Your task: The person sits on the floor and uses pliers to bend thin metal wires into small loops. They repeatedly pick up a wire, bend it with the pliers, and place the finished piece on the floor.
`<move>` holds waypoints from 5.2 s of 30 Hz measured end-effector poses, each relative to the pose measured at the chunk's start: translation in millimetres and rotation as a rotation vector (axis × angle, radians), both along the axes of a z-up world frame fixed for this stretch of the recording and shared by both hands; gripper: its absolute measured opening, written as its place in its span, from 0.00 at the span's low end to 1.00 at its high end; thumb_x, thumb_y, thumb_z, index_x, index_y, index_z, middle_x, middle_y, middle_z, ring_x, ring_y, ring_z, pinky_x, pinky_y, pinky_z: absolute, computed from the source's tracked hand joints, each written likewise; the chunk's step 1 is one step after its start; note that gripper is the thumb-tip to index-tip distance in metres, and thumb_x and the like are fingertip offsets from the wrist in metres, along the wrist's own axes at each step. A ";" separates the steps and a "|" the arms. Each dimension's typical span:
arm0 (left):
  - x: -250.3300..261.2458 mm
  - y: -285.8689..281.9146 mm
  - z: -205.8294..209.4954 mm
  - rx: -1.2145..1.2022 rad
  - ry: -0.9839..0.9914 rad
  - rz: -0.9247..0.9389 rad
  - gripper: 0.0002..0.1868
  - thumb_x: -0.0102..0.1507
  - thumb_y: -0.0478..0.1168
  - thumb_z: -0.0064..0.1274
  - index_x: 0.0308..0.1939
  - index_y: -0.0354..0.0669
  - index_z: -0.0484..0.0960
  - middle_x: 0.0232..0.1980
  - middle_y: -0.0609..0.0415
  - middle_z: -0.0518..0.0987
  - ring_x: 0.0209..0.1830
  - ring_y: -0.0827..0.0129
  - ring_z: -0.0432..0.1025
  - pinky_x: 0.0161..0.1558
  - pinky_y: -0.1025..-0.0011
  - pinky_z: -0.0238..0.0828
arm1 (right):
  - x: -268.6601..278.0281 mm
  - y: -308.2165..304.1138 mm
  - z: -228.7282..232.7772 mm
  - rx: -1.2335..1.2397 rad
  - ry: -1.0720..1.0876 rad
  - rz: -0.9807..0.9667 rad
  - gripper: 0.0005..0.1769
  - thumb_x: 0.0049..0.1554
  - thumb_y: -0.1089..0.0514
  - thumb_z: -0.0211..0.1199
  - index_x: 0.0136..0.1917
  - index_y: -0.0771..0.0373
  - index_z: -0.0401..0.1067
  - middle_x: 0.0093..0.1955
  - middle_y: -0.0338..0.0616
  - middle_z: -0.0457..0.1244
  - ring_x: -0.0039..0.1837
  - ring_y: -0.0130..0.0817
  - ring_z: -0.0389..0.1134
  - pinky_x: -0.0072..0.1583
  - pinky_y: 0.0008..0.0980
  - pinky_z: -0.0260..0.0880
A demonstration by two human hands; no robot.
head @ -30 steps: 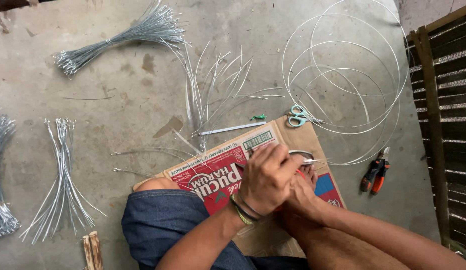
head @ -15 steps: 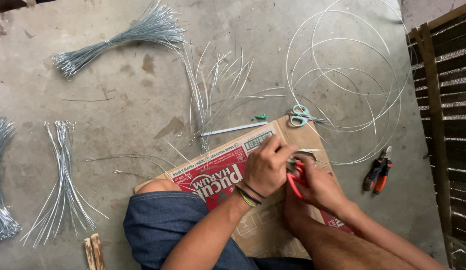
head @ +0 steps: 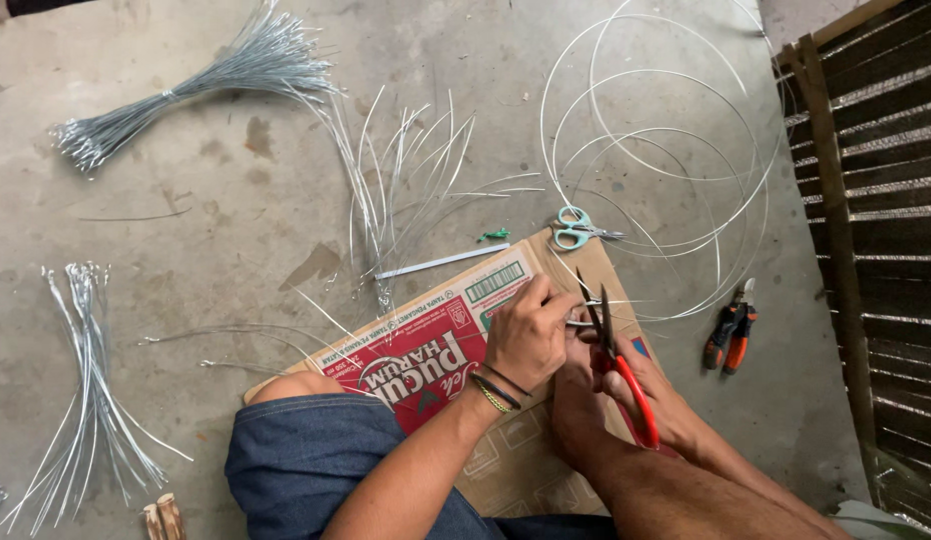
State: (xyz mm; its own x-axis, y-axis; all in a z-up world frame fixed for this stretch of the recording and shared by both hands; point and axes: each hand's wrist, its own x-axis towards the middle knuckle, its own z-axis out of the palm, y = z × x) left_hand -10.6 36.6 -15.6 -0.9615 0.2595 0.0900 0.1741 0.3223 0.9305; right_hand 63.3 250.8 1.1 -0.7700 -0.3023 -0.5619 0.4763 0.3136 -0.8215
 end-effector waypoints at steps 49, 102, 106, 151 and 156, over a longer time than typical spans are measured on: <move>-7.4 -58.4 114.7 0.166 0.181 0.267 0.14 0.64 0.27 0.56 0.53 0.43 0.83 0.43 0.53 0.74 0.43 0.60 0.73 0.45 0.64 0.70 | -23.8 -18.8 0.3 0.544 0.087 0.116 0.48 0.43 0.53 0.77 0.72 0.59 0.56 0.60 0.52 0.66 0.60 0.41 0.70 0.61 0.39 0.69; -27.6 -96.8 -64.4 1.267 -0.809 0.225 0.07 0.73 0.40 0.48 0.46 0.40 0.77 0.36 0.58 0.76 0.29 0.80 0.65 0.30 0.81 0.59 | -26.7 72.8 -31.1 1.125 0.731 0.599 0.18 0.48 0.68 0.59 0.50 0.52 0.76 0.55 0.37 0.68 0.66 0.39 0.64 0.68 0.47 0.57; -30.2 -110.6 -51.4 1.125 -0.728 0.296 0.10 0.73 0.42 0.48 0.49 0.39 0.79 0.37 0.59 0.77 0.31 0.81 0.65 0.33 0.81 0.63 | -24.7 124.7 -19.8 1.416 0.493 0.532 0.20 0.47 0.61 0.64 0.53 0.46 0.77 0.64 0.36 0.67 0.71 0.41 0.62 0.71 0.47 0.56; 9.6 -249.8 -96.8 -0.629 -0.798 0.135 0.16 0.62 0.46 0.57 0.48 0.39 0.78 0.46 0.40 0.83 0.50 0.47 0.77 0.52 0.56 0.73 | -52.5 -26.2 41.3 0.127 -0.241 -0.243 0.15 0.60 0.59 0.59 0.59 0.64 0.77 0.34 0.38 0.63 0.32 0.23 0.56 0.33 0.27 0.55; 14.4 -247.3 -109.1 -0.800 -0.921 -0.033 0.15 0.65 0.48 0.50 0.47 0.42 0.83 0.47 0.43 0.85 0.53 0.49 0.77 0.57 0.56 0.72 | -57.7 -33.2 41.3 0.068 -0.261 -0.272 0.14 0.62 0.59 0.57 0.57 0.66 0.75 0.36 0.37 0.63 0.35 0.21 0.58 0.35 0.26 0.57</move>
